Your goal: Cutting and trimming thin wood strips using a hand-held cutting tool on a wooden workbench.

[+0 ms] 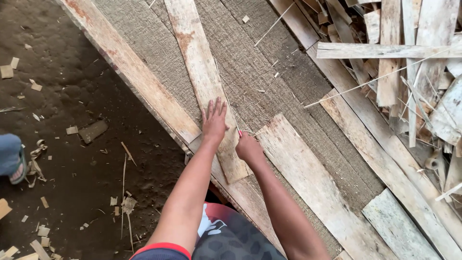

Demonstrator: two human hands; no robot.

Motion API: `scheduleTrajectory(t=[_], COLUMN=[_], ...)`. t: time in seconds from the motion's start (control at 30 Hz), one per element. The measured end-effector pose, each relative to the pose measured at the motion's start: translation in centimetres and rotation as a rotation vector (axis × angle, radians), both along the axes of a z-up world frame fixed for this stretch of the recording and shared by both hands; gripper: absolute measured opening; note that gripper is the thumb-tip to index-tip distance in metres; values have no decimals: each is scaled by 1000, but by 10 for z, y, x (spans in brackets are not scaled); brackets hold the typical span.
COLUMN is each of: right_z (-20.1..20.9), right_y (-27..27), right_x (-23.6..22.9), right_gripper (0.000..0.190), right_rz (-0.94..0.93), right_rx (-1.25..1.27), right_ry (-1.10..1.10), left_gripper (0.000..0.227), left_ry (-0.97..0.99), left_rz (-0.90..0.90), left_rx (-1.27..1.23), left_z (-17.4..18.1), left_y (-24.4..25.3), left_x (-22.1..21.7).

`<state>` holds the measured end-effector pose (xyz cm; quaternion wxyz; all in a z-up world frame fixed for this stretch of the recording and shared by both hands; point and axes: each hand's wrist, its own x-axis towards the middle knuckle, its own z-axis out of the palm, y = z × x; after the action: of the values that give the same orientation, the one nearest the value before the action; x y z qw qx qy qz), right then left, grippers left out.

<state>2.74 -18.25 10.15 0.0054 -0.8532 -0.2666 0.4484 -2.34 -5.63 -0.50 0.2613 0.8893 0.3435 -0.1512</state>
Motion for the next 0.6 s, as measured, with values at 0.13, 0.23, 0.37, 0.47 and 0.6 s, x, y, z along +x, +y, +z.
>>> scheduleTrajectory(t=[0.13,0.23,0.37,0.47,0.6], right_z=[-34,-37,-49,-41,22], right_y=[-5,-4,-5,-15,-39], right_x=[6,7,7,3,-25], right_gripper=[41,44,44,45,43], right_rz=[2,-5,-10,-9,-22], right_rx=[19,17,34,34,9], right_ry=[-28,-16,-38,-31,-9], left_gripper=[97,98,104,107,106], left_ry=[-25,-22,64,74,71], left_rz=[11,17,-60,-62,-64], left_rx=[14,-24,-23,-12,-12], left_z=[5,18,12,8,16], left_y=[-6,-26,-44,-47,-49], left_x=[-1,-9,-18,-16,-20])
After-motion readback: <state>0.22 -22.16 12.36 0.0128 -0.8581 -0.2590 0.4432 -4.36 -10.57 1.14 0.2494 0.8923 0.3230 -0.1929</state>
